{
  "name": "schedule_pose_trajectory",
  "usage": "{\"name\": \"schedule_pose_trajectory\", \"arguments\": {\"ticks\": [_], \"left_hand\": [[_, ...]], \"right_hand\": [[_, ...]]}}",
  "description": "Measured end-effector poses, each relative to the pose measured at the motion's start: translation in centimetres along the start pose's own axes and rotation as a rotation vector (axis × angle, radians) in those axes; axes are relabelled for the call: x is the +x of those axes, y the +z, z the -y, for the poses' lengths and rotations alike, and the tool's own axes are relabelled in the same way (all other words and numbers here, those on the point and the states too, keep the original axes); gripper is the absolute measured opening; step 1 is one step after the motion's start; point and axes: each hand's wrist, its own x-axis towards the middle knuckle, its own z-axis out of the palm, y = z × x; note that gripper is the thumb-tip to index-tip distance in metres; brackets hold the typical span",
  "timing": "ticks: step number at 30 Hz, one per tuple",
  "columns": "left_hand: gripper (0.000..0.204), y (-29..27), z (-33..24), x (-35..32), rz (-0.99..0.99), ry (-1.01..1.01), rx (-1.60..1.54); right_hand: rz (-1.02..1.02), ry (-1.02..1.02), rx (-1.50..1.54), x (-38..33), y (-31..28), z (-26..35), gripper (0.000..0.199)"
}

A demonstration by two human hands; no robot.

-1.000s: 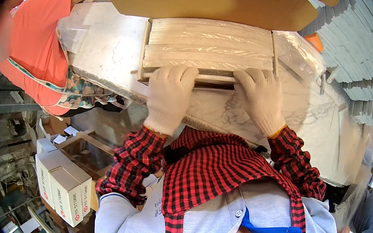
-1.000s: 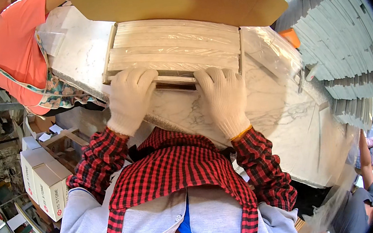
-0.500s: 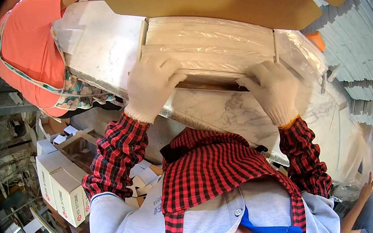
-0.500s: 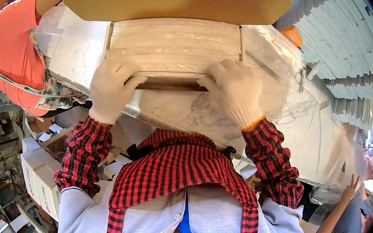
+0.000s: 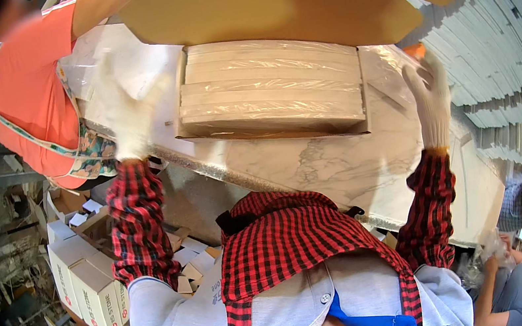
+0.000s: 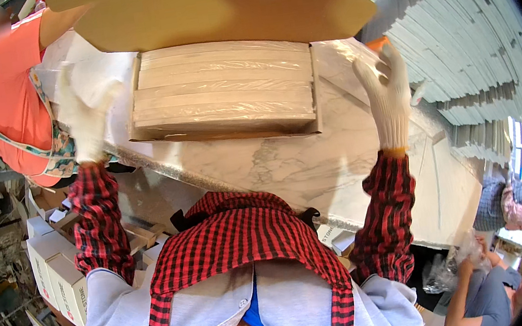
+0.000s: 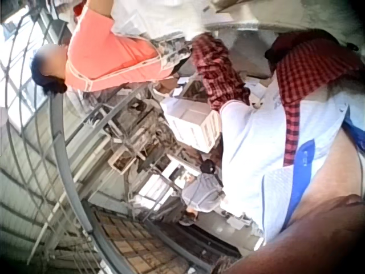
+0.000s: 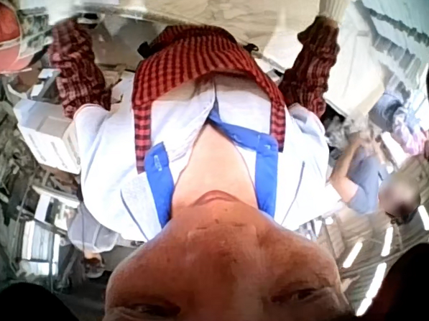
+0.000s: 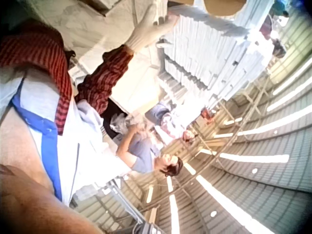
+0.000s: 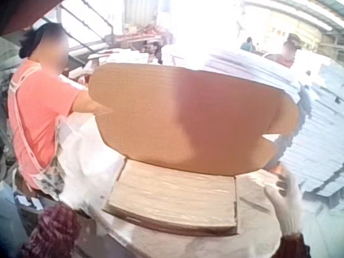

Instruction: The person wraps a rectangular item in plastic film, places it into a cardboard box, and closes the box flaps. The person repeats this process with additional items, stacking them inside the box.

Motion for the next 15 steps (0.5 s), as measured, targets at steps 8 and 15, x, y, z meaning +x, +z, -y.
{"name": "schedule_pose_trajectory", "arguments": {"ticks": [8, 15], "left_hand": [[0.054, 1.3, 1.8, 7.1, 0.362, -0.357, -0.466], [0.063, 4.7, 5.1, 2.3, 0.108, -0.479, -0.977]], "right_hand": [[0.203, 0.002, 0.341, 5.1, 2.8, -1.7, 0.058], [0.056, -0.014, -0.011, 2.5, 6.4, -4.9, 0.043]]}}
